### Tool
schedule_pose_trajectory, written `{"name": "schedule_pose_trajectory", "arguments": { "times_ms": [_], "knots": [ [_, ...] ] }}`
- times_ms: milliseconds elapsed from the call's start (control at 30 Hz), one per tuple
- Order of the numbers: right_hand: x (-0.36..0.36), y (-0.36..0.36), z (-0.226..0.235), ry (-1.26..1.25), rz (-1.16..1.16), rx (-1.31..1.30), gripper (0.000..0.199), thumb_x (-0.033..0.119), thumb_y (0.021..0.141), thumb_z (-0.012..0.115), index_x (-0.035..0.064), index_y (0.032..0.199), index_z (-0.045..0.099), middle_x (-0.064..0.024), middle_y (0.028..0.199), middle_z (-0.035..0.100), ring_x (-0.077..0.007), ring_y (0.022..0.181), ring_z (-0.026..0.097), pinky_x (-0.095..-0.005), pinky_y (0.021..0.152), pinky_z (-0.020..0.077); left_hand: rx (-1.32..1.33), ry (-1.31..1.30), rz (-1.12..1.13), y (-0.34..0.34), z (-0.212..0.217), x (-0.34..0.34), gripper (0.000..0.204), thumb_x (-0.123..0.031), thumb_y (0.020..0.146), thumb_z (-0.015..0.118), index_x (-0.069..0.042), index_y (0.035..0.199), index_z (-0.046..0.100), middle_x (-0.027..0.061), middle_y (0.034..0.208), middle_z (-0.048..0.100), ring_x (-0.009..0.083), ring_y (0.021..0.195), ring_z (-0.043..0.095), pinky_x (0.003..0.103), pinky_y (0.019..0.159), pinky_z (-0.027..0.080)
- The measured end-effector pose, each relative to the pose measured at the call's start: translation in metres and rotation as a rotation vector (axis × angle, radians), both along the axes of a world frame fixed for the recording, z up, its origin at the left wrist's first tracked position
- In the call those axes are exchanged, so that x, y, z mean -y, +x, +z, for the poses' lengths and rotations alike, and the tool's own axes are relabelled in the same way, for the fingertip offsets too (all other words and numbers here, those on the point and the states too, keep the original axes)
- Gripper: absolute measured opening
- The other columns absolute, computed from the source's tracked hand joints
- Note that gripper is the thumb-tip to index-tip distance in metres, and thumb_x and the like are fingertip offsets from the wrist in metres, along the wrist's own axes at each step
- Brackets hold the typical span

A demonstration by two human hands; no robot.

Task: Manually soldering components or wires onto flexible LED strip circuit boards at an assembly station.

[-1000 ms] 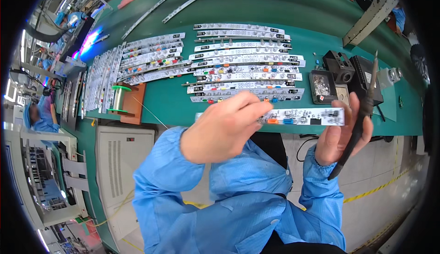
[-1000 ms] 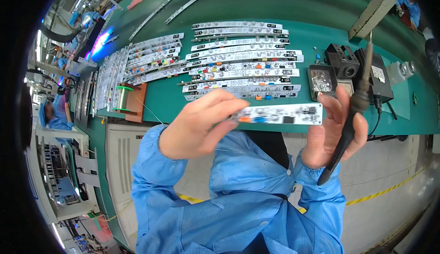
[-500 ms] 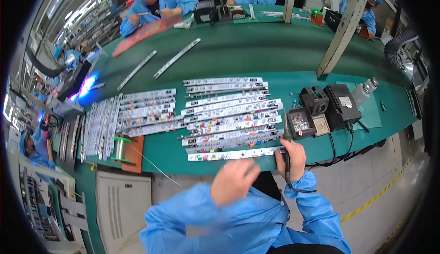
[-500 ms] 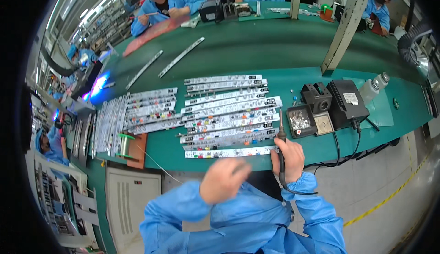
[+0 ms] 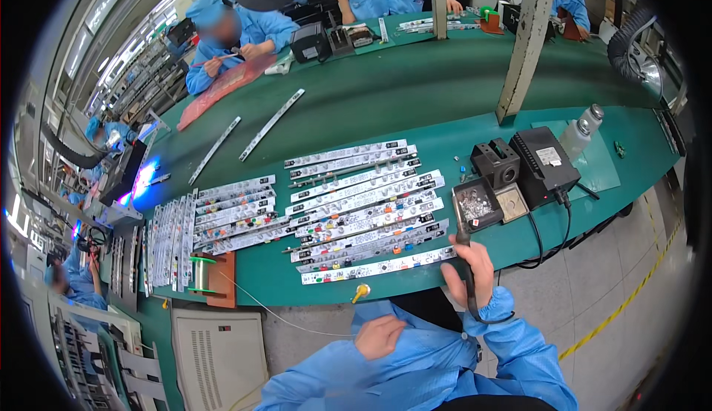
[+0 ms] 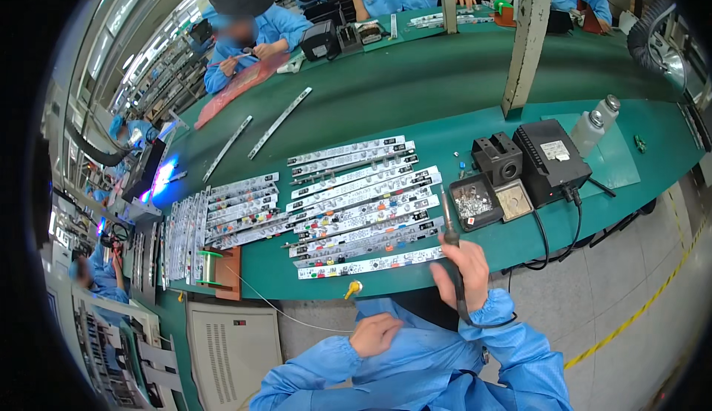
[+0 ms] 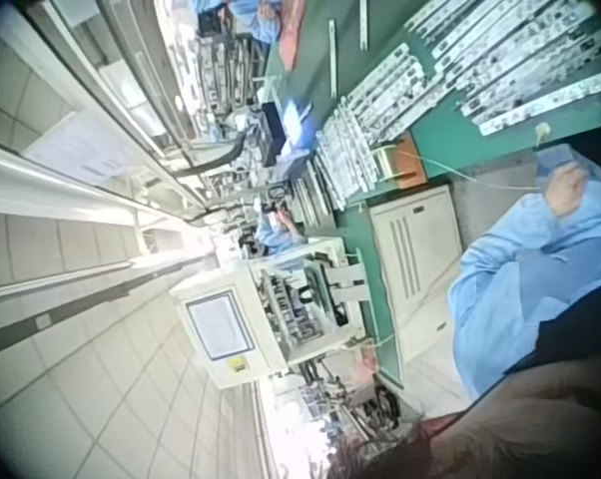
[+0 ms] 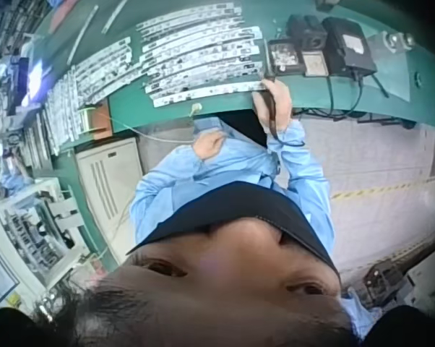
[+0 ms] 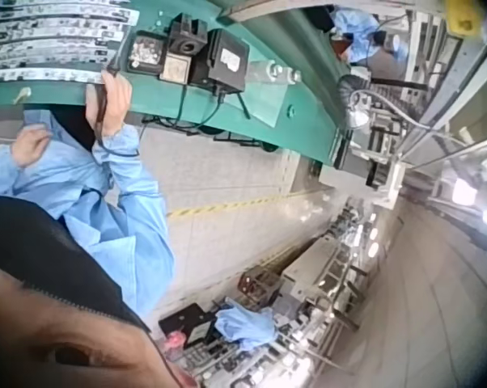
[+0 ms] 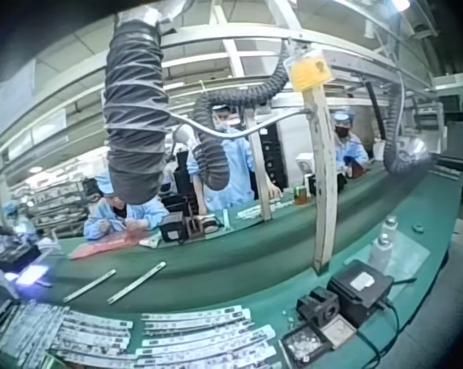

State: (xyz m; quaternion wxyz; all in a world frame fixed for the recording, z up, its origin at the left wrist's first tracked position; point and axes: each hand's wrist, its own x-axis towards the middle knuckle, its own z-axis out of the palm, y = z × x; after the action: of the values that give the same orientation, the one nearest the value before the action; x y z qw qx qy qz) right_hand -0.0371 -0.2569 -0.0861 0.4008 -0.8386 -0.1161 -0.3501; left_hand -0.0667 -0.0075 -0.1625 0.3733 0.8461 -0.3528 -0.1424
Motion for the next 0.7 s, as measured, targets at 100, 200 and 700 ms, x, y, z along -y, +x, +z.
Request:
{"name": "schedule_pose_trajectory", "arguments": {
  "times_ms": [100, 200, 700],
  "knots": [
    [-0.013, -0.02, 0.005, 0.143, 0.276, -0.076, 0.043, -0.001, 0.073, 0.068, 0.0009, 0.112, 0.051, -0.0225, 0.108, 0.062, -0.034, 0.094, 0.061, -0.0423, 0.083, 0.0476, -0.117, -0.325, 0.127, -0.001, 0.054, 0.018, 0.013, -0.001, 0.083, 0.061, -0.002, 0.093, 0.068, 0.0088, 0.079, 0.064, 0.0218, 0.067, 0.062, 0.031, 0.058, 0.048],
    [-0.033, -0.036, 0.004, 0.36, 0.466, -0.237, 0.035, -0.007, 0.076, 0.063, 0.0014, 0.109, 0.052, -0.0228, 0.097, 0.066, -0.0335, 0.091, 0.066, -0.0384, 0.074, 0.0521, -0.266, -0.537, 0.254, 0.003, 0.091, 0.03, 0.014, 0.004, 0.08, 0.065, 0.0, 0.092, 0.069, 0.0082, 0.076, 0.065, 0.0153, 0.062, 0.059, 0.027, 0.054, 0.045],
    [-0.035, -0.032, 0.002, 0.433, 0.301, -0.182, 0.038, -0.012, 0.07, 0.069, 0.0013, 0.104, 0.056, -0.0206, 0.099, 0.066, -0.029, 0.086, 0.067, -0.0337, 0.073, 0.0534, -0.492, -0.488, 0.298, 0.013, 0.083, 0.022, 0.009, -0.001, 0.083, 0.065, 0.002, 0.091, 0.068, 0.0067, 0.076, 0.066, 0.0073, 0.062, 0.056, 0.022, 0.054, 0.044]
  ]
}}
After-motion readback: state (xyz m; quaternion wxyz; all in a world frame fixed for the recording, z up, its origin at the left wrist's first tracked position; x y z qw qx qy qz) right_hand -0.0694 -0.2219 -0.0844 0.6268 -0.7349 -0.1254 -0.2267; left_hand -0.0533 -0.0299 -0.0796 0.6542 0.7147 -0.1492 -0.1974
